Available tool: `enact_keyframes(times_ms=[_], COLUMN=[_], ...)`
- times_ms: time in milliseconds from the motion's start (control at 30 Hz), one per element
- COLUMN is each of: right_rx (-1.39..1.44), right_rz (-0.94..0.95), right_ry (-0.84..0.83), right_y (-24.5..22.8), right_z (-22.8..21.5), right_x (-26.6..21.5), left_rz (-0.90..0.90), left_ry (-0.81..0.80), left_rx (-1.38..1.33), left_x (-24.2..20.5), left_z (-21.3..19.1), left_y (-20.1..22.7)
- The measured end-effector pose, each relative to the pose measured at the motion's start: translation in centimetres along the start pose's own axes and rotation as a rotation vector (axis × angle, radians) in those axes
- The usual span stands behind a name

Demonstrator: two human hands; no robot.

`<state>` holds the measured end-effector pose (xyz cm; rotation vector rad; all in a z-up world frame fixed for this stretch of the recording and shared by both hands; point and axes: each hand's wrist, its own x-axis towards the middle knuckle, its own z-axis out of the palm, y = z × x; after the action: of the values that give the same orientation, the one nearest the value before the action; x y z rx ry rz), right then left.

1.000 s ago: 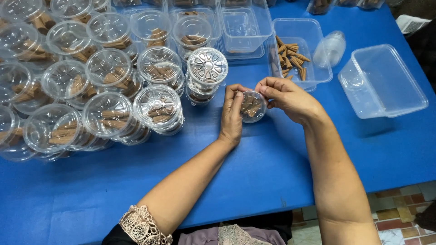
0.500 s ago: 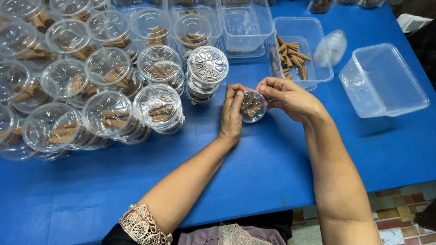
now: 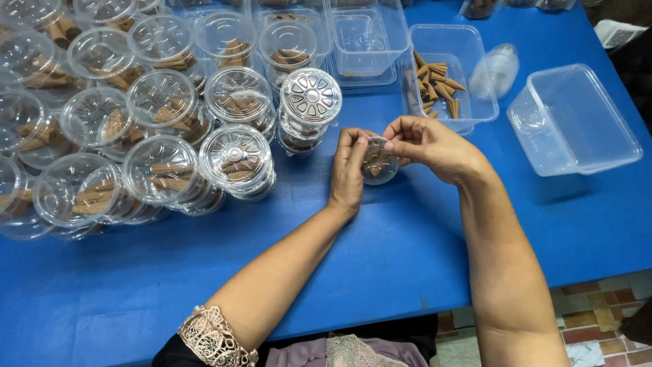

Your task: Packaging small wooden sticks into plastic containers and sealing them with lids.

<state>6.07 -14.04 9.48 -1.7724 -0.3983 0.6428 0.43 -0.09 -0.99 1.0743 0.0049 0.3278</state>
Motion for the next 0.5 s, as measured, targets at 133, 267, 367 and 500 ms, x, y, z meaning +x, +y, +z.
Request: enact_keyframes(times_ms=[133,267,367,500], right_rx=[0.000,0.007,-0.011,-0.016], right_rz=[0.008,0.010,0.011,0.019], right_ry=[0.011,0.006,-0.017,-0.031], right_y=[0.51,0.82,0.33,0.09], right_z=[-0.18,-0.47,-0.75,-0.64], right_x=[0.38,0.50,0.17,-0.09], left_rz=[0.014,0.019,0.026,0.026], left_ry=[0.015,0.028,0.042,0.058], left_rx=[0.015,0.030,0.043,0.023], left_x=[0.12,0.15,0.12,0.11], left_z=[-0.12,-0.14,-0.07,-0.14], left_y=[-0.23,-0.49,-0.72,-0.67])
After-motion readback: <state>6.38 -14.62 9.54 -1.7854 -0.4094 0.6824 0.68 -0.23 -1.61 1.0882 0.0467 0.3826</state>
